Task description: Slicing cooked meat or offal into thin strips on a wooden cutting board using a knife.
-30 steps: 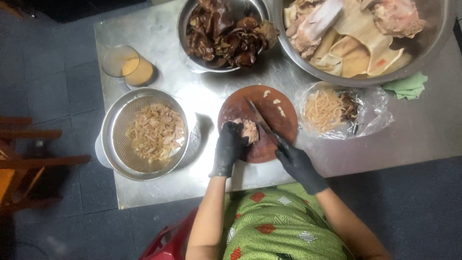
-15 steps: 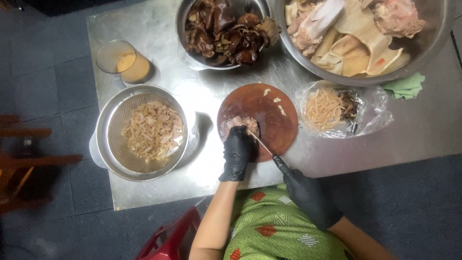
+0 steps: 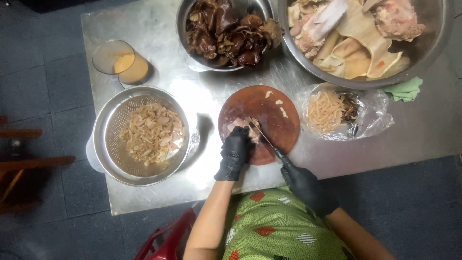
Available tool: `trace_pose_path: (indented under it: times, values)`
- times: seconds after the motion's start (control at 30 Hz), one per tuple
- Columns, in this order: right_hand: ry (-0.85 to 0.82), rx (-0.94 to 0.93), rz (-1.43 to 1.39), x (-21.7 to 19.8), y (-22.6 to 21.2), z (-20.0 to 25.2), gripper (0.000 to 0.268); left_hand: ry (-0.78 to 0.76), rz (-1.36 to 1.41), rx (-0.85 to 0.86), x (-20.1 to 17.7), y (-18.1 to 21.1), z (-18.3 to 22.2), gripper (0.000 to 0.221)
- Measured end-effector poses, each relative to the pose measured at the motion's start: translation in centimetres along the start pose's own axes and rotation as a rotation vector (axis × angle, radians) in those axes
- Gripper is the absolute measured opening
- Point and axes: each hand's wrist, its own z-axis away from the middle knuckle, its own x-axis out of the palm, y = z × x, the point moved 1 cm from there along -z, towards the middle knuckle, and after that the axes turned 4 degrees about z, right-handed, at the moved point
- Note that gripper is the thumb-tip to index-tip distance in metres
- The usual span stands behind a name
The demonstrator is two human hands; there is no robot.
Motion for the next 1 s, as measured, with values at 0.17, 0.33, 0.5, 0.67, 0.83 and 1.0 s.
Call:
trace_pose_path:
  times: [0.17, 0.33, 0.5, 0.67, 0.83, 1.0]
  values:
    - [0.131, -0.203, -0.147, -2.1, -1.3, 2.0, 0.061, 0.0, -0.152, 0.363, -2.5, 0.8, -0.3, 0.031]
    - [0.321, -0.22, 0.084, -0.1, 1.7, 1.5, 0.053, -0.109, -0.158, 0.152, -0.7, -0.5, -0.4, 0.041]
    - [0.337, -0.262, 0.147, -1.4, -0.7, 3.6, 0.042, -0.125, 0.09, -0.033, -2.6, 0.5, -1.3, 0.043]
    - [0.338, -0.151, -0.011, -0.6, -0.2, 3.5, 0.046, -0.152, 0.227, -0.662, -4.6, -0.5, 1.3, 0.041]
    - [0.308, -0.223, 0.004, -0.5, -0.8, 2.8, 0.045, -0.166, 0.181, -0.698, -2.3, 4.0, -2.4, 0.05]
    - [0.346, -0.162, 0.039, -0.1, 1.2, 1.4, 0.049, -0.159, 0.353, -0.685, -0.1, 1.5, -4.6, 0.046]
